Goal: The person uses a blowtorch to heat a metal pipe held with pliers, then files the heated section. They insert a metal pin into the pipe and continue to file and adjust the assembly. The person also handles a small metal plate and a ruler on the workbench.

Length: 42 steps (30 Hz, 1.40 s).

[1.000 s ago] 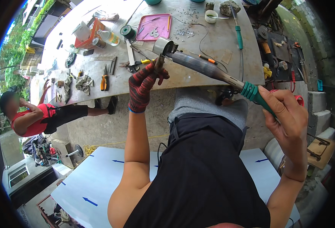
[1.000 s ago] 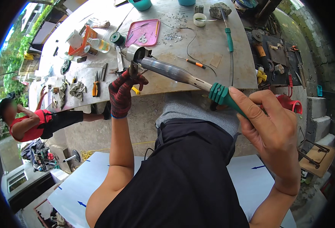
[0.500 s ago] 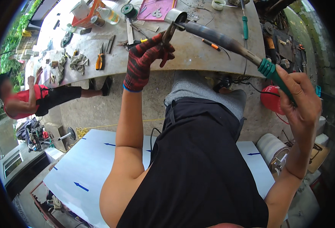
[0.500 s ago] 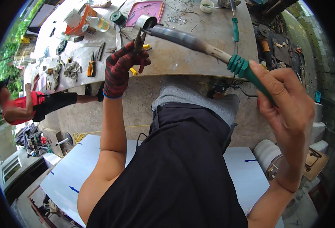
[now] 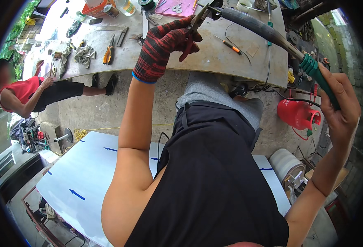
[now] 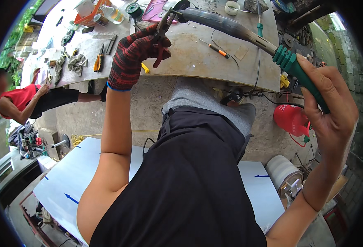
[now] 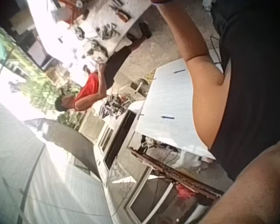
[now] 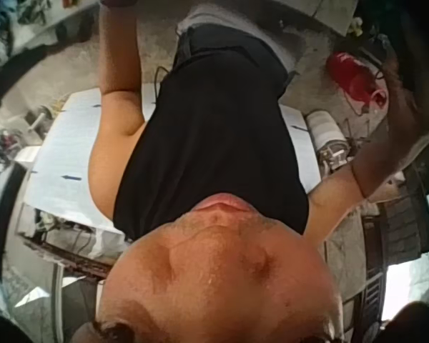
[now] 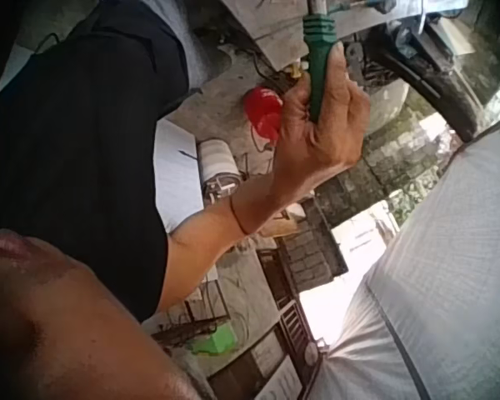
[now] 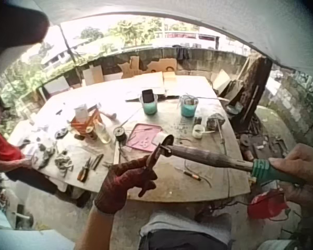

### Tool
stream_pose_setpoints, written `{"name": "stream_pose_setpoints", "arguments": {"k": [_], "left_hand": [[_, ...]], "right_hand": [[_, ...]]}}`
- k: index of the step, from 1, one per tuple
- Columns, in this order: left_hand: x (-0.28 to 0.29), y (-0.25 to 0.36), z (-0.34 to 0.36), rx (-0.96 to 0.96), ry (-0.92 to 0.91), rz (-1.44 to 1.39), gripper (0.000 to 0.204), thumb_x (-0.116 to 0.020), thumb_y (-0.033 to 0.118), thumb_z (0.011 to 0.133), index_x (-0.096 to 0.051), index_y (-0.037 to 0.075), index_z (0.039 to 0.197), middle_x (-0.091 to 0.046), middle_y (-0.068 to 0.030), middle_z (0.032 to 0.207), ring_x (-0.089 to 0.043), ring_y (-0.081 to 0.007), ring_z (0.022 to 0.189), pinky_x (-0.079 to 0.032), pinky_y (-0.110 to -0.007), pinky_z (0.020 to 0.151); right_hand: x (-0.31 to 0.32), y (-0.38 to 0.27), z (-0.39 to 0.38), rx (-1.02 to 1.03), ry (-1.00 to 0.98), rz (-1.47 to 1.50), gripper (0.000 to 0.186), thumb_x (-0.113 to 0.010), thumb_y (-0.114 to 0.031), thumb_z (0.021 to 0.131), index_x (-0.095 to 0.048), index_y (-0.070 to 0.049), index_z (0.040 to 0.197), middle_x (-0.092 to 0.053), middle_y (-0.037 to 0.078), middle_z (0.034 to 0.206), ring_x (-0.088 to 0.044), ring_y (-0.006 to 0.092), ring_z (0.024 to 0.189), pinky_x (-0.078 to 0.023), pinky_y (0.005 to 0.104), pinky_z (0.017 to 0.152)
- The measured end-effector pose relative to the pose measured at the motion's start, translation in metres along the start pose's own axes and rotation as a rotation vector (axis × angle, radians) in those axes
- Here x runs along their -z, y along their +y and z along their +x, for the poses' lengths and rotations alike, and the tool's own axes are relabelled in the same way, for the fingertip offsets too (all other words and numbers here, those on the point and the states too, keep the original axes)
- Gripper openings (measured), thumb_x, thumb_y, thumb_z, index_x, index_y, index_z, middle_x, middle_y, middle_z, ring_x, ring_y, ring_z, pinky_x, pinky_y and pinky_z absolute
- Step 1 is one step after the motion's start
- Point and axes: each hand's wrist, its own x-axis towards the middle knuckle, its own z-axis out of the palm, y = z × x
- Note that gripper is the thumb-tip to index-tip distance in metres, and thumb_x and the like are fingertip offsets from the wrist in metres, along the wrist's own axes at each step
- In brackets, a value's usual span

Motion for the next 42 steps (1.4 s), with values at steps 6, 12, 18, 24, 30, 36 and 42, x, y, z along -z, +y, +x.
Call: {"name": "stream_pose_setpoints", "arguments": {"k": [6,12,18,24,30,36,42], "left_hand": [[-0.001,0.005,-0.004,0.03,0.003,0.074,0.049,-0.056,0.022,0.097,-0.052,-0.003,0.139,-0.07,-0.0216,0.11,-0.072,-0.0329,0.092,-0.06,-0.048,0.086],[-0.004,0.007,-0.003,0.037,0.006,0.099,0.052,-0.057,0.024,0.097,-0.051,-0.004,0.14,-0.07,-0.0219,0.11,-0.073,-0.0327,0.092,-0.06,-0.047,0.085],[-0.005,0.008,-0.005,0.023,0.009,0.057,0.051,-0.059,0.024,0.095,-0.053,-0.005,0.137,-0.07,-0.0213,0.108,-0.073,-0.0314,0.089,-0.061,-0.043,0.083],[-0.009,0.008,-0.003,-0.016,0.028,0.118,0.051,-0.057,0.024,0.095,-0.054,-0.004,0.137,-0.071,-0.0208,0.107,-0.073,-0.0308,0.089,-0.061,-0.044,0.083],[-0.008,0.007,-0.005,-0.032,0.013,0.051,0.049,-0.062,0.023,0.095,-0.055,-0.004,0.136,-0.071,-0.0211,0.106,-0.074,-0.0292,0.086,-0.061,-0.041,0.082],[-0.006,0.006,-0.005,0.012,0.007,-0.01,0.046,-0.063,0.019,0.095,-0.056,-0.005,0.133,-0.071,-0.022,0.106,-0.074,-0.0297,0.086,-0.062,-0.04,0.081],[-0.004,0.003,-0.004,0.018,0.0,-0.044,0.045,-0.062,0.018,0.095,-0.056,-0.005,0.133,-0.071,-0.0217,0.106,-0.074,-0.0299,0.085,-0.063,-0.041,0.081]], "right_hand": [[0.002,-0.002,-0.001,0.025,0.004,-0.054,0.048,-0.069,0.01,0.081,-0.067,-0.002,0.127,-0.059,0.01,0.097,-0.06,0.0187,0.086,-0.051,0.0298,0.074],[0.008,-0.005,0.0,0.059,-0.011,-0.131,0.05,-0.07,0.011,0.08,-0.067,-0.004,0.128,-0.06,0.009,0.099,-0.062,0.018,0.087,-0.053,0.0299,0.073],[0.01,-0.001,-0.001,0.067,-0.017,-0.139,0.05,-0.069,0.011,0.082,-0.066,-0.004,0.129,-0.06,0.009,0.1,-0.062,0.0176,0.087,-0.053,0.0283,0.073],[0.017,0.0,0.002,0.041,-0.051,-0.052,0.047,-0.067,0.011,0.083,-0.065,-0.001,0.129,-0.059,0.009,0.097,-0.06,0.0163,0.087,-0.05,0.0271,0.074],[0.017,0.002,0.001,-0.007,-0.07,0.012,0.045,-0.066,0.011,0.083,-0.065,0.001,0.128,-0.057,0.008,0.096,-0.058,0.0158,0.085,-0.048,0.0265,0.074],[0.015,0.0,0.0,0.088,-0.052,-0.122,0.048,-0.067,0.011,0.083,-0.065,-0.001,0.129,-0.059,0.009,0.097,-0.061,0.0165,0.084,-0.053,0.0281,0.069],[0.016,-0.001,-0.001,0.156,-0.041,-0.219,0.052,-0.068,0.011,0.081,-0.065,-0.002,0.131,-0.06,0.01,0.098,-0.063,0.017,0.083,-0.055,0.0287,0.066]]}}
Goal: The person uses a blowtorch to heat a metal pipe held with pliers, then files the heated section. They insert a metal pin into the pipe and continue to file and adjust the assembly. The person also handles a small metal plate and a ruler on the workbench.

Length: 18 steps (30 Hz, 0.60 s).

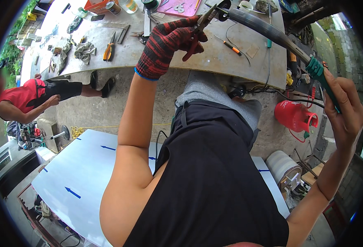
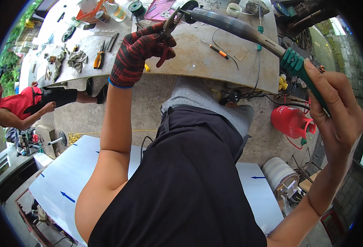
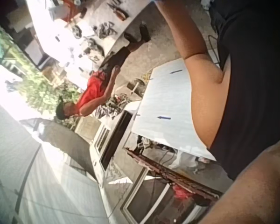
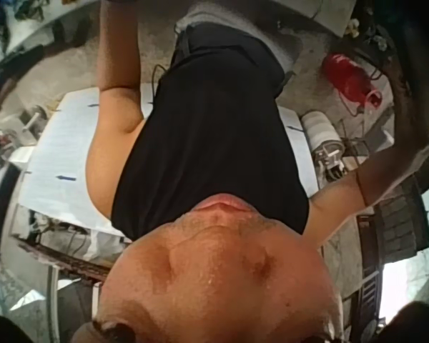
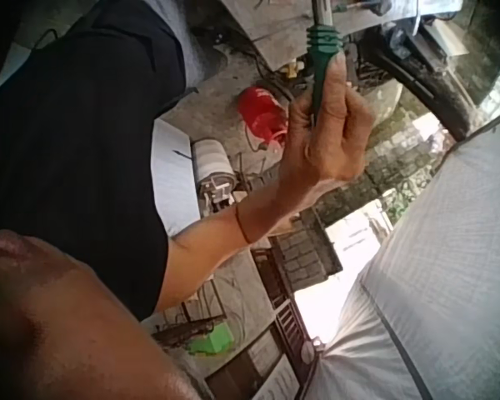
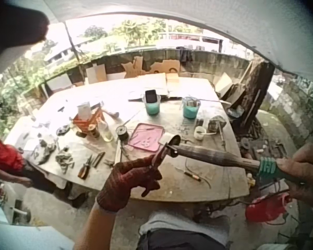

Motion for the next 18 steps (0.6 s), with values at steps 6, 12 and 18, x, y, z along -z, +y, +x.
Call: {"name": "stream_pose_setpoints", "arguments": {"k": [6,12,18], "left_hand": [[-0.005,0.0,0.001,-0.025,-0.008,0.018,0.046,-0.062,0.019,0.095,-0.056,-0.004,0.135,-0.072,-0.0211,0.105,-0.074,-0.029,0.086,-0.062,-0.04,0.082],[-0.005,-0.004,-0.002,-0.079,0.009,0.05,0.047,-0.063,0.021,0.096,-0.057,-0.004,0.135,-0.072,-0.0196,0.105,-0.074,-0.0279,0.086,-0.06,-0.038,0.082],[-0.007,-0.005,0.0,-0.098,0.039,0.075,0.047,-0.063,0.021,0.096,-0.056,-0.004,0.135,-0.073,-0.0189,0.105,-0.074,-0.0267,0.086,-0.06,-0.037,0.083]], "right_hand": [[0.001,-0.005,0.0,-0.034,-0.008,-0.011,0.052,-0.069,0.013,0.08,-0.065,-0.001,0.13,-0.06,0.01,0.098,-0.062,0.0171,0.082,-0.055,0.0288,0.066],[0.0,-0.007,0.004,-0.168,-0.016,0.156,0.046,-0.065,0.011,0.083,-0.065,0.0,0.128,-0.059,0.009,0.094,-0.059,0.0144,0.081,-0.049,0.0263,0.07],[0.008,-0.012,0.005,-0.319,-0.069,0.226,0.042,-0.063,0.003,0.087,-0.065,-0.002,0.129,-0.058,0.006,0.092,-0.056,0.0117,0.08,-0.045,0.0249,0.072]]}}
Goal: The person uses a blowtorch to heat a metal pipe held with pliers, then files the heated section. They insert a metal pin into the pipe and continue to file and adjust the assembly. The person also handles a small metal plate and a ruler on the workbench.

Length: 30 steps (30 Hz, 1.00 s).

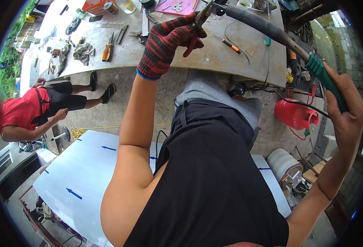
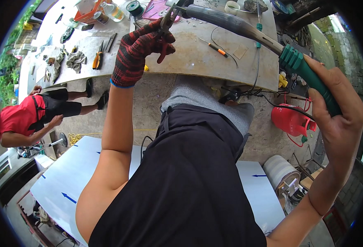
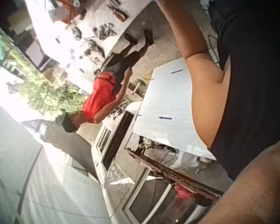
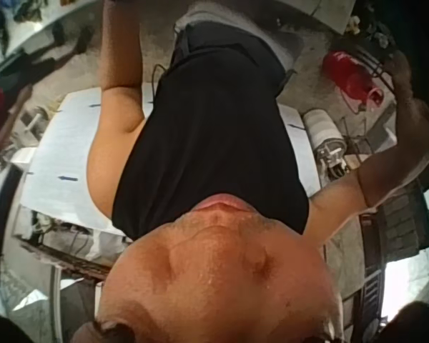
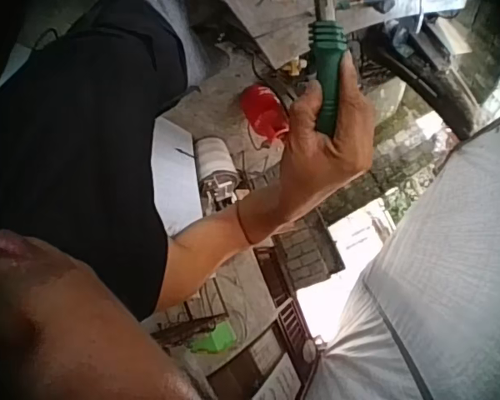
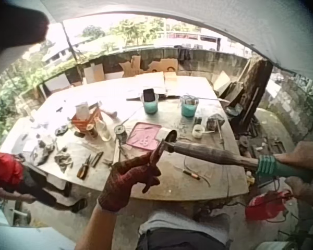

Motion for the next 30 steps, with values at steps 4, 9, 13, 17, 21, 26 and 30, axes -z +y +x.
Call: {"name": "stream_pose_setpoints", "arguments": {"k": [4,9,13,17,21,26,30], "left_hand": [[-0.002,0.0,0.0,-0.017,-0.018,-0.005,0.048,-0.064,0.022,0.096,-0.056,-0.004,0.136,-0.073,-0.0189,0.106,-0.074,-0.0265,0.086,-0.06,-0.037,0.083],[0.004,-0.007,0.002,-0.005,-0.032,-0.055,0.05,-0.064,0.025,0.096,-0.055,-0.004,0.136,-0.072,-0.0189,0.106,-0.074,-0.0264,0.086,-0.06,-0.037,0.083],[0.001,-0.006,0.002,-0.014,-0.026,-0.059,0.049,-0.063,0.025,0.096,-0.056,-0.004,0.136,-0.072,-0.0185,0.105,-0.074,-0.0263,0.086,-0.06,-0.037,0.083],[-0.002,-0.006,0.0,-0.047,-0.013,-0.053,0.047,-0.063,0.025,0.096,-0.058,-0.003,0.135,-0.072,-0.0179,0.105,-0.074,-0.0259,0.086,-0.059,-0.037,0.084],[-0.003,-0.009,-0.002,-0.085,0.008,-0.052,0.047,-0.063,0.024,0.096,-0.058,-0.003,0.134,-0.072,-0.0177,0.105,-0.073,-0.0258,0.086,-0.059,-0.038,0.084],[-0.004,-0.011,0.003,-0.074,-0.015,-0.093,0.049,-0.064,0.026,0.096,-0.057,-0.004,0.135,-0.072,-0.018,0.105,-0.074,-0.0263,0.086,-0.06,-0.038,0.085],[-0.002,-0.011,0.003,-0.054,-0.02,-0.07,0.051,-0.064,0.026,0.096,-0.056,-0.005,0.135,-0.072,-0.0183,0.105,-0.074,-0.0269,0.087,-0.06,-0.038,0.084]], "right_hand": [[0.0,-0.004,0.0,-0.155,-0.025,0.097,0.04,-0.063,-0.001,0.09,-0.065,-0.004,0.13,-0.056,0.005,0.089,-0.054,0.0109,0.078,-0.043,0.0249,0.071],[-0.003,-0.001,0.001,-0.006,0.017,-0.046,0.04,-0.064,-0.002,0.09,-0.065,-0.003,0.13,-0.054,0.004,0.087,-0.052,0.0111,0.076,-0.042,0.0246,0.069],[-0.004,-0.003,0.001,0.029,0.028,-0.06,0.04,-0.064,-0.002,0.09,-0.065,-0.002,0.13,-0.054,0.005,0.088,-0.051,0.012,0.075,-0.042,0.0255,0.069],[-0.005,-0.008,-0.001,-0.046,0.031,0.014,0.04,-0.063,-0.001,0.09,-0.065,-0.002,0.13,-0.06,0.007,0.093,-0.054,0.0117,0.078,-0.044,0.0255,0.073],[-0.015,-0.002,-0.002,-0.006,0.089,0.052,0.04,-0.063,-0.001,0.09,-0.065,-0.003,0.13,-0.065,0.008,0.099,-0.057,0.0111,0.081,-0.046,0.0253,0.075],[-0.01,-0.002,-0.005,-0.064,0.059,0.005,0.04,-0.064,-0.002,0.09,-0.065,-0.004,0.13,-0.065,0.008,0.099,-0.058,0.0115,0.082,-0.046,0.0258,0.076],[-0.009,0.0,-0.006,-0.032,0.051,-0.056,0.04,-0.064,-0.002,0.09,-0.065,-0.005,0.131,-0.063,0.007,0.096,-0.059,0.0125,0.082,-0.047,0.0269,0.075]]}}
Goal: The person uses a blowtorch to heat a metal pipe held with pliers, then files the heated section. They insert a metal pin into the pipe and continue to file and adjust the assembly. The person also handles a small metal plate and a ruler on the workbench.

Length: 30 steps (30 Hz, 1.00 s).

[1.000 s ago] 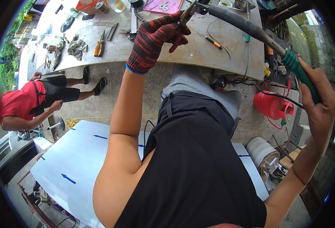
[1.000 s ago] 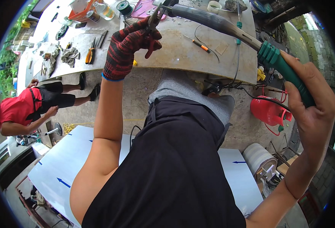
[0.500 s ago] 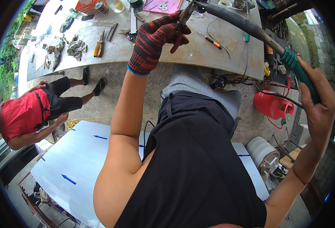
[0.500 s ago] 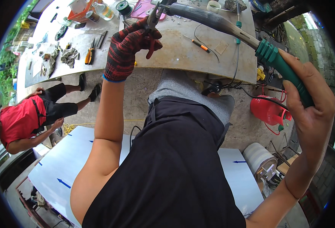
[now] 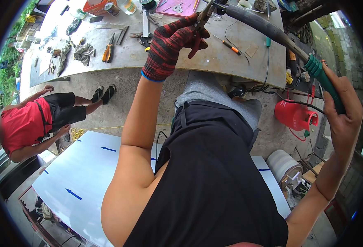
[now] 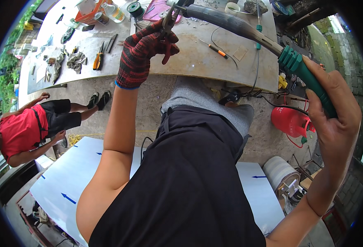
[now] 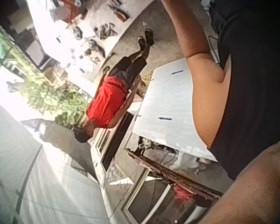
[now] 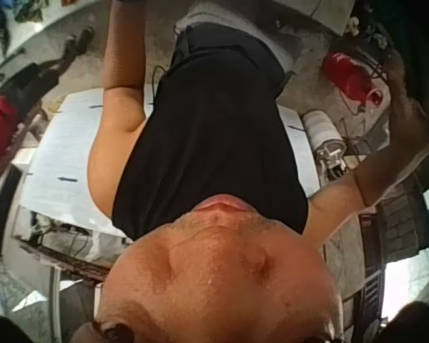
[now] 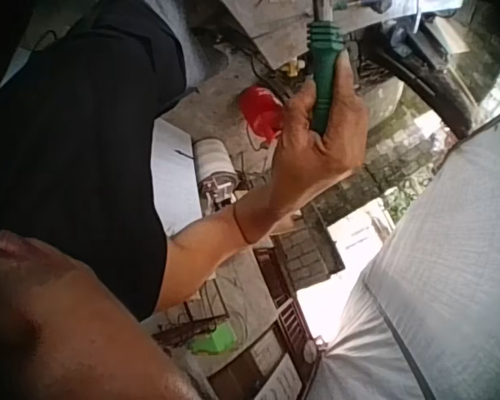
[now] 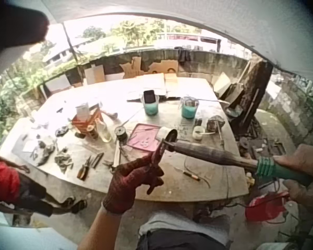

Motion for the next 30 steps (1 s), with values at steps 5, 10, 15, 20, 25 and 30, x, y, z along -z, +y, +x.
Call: {"name": "stream_pose_setpoints", "arguments": {"k": [5,10,15,20,25,30], "left_hand": [[-0.003,-0.002,-0.001,-0.016,0.026,-0.002,0.051,-0.065,0.027,0.096,-0.056,-0.005,0.135,-0.072,-0.0185,0.106,-0.074,-0.0273,0.087,-0.06,-0.038,0.084],[-0.005,-0.002,-0.001,-0.021,0.033,-0.03,0.053,-0.065,0.026,0.096,-0.054,-0.005,0.137,-0.071,-0.0198,0.106,-0.074,-0.0279,0.086,-0.06,-0.039,0.083],[-0.003,-0.006,0.0,-0.063,0.005,-0.07,0.052,-0.065,0.025,0.096,-0.053,-0.005,0.137,-0.071,-0.0204,0.107,-0.073,-0.0279,0.084,-0.06,-0.04,0.084],[-0.006,-0.005,0.001,-0.1,0.007,-0.039,0.052,-0.063,0.025,0.097,-0.053,-0.006,0.138,-0.071,-0.0202,0.107,-0.073,-0.0275,0.084,-0.06,-0.04,0.084],[-0.004,-0.006,0.002,-0.062,0.008,-0.06,0.051,-0.061,0.025,0.098,-0.052,-0.005,0.138,-0.071,-0.0197,0.107,-0.073,-0.0281,0.085,-0.06,-0.04,0.083],[-0.003,-0.005,0.001,-0.059,-0.012,-0.071,0.052,-0.06,0.025,0.098,-0.051,-0.006,0.139,-0.071,-0.0199,0.108,-0.074,-0.0292,0.087,-0.06,-0.04,0.082]], "right_hand": [[0.0,-0.004,0.001,-0.075,-0.02,0.113,0.038,-0.063,-0.007,0.092,-0.065,-0.004,0.13,-0.067,0.009,0.102,-0.062,0.0129,0.087,-0.049,0.028,0.082],[0.0,-0.001,-0.001,-0.196,-0.054,0.298,0.038,-0.063,-0.014,0.094,-0.065,-0.003,0.13,-0.069,0.011,0.112,-0.063,0.0129,0.097,-0.046,0.0284,0.094],[0.002,0.002,0.0,-0.256,-0.093,0.319,0.039,-0.063,-0.019,0.095,-0.065,-0.002,0.13,-0.07,0.01,0.11,-0.062,0.013,0.098,-0.045,0.0284,0.096],[0.004,0.006,0.001,-0.291,-0.139,0.349,0.041,-0.064,-0.022,0.096,-0.064,-0.002,0.131,-0.07,0.01,0.11,-0.061,0.0125,0.097,-0.045,0.0286,0.095],[-0.002,0.007,-0.001,-0.228,-0.085,0.354,0.04,-0.063,-0.02,0.096,-0.063,-0.001,0.132,-0.069,0.008,0.106,-0.059,0.01,0.09,-0.045,0.0259,0.089],[-0.003,0.005,-0.003,-0.213,-0.073,0.339,0.04,-0.062,-0.017,0.096,-0.063,-0.001,0.132,-0.068,0.006,0.101,-0.055,0.007,0.08,-0.045,0.0238,0.082]]}}
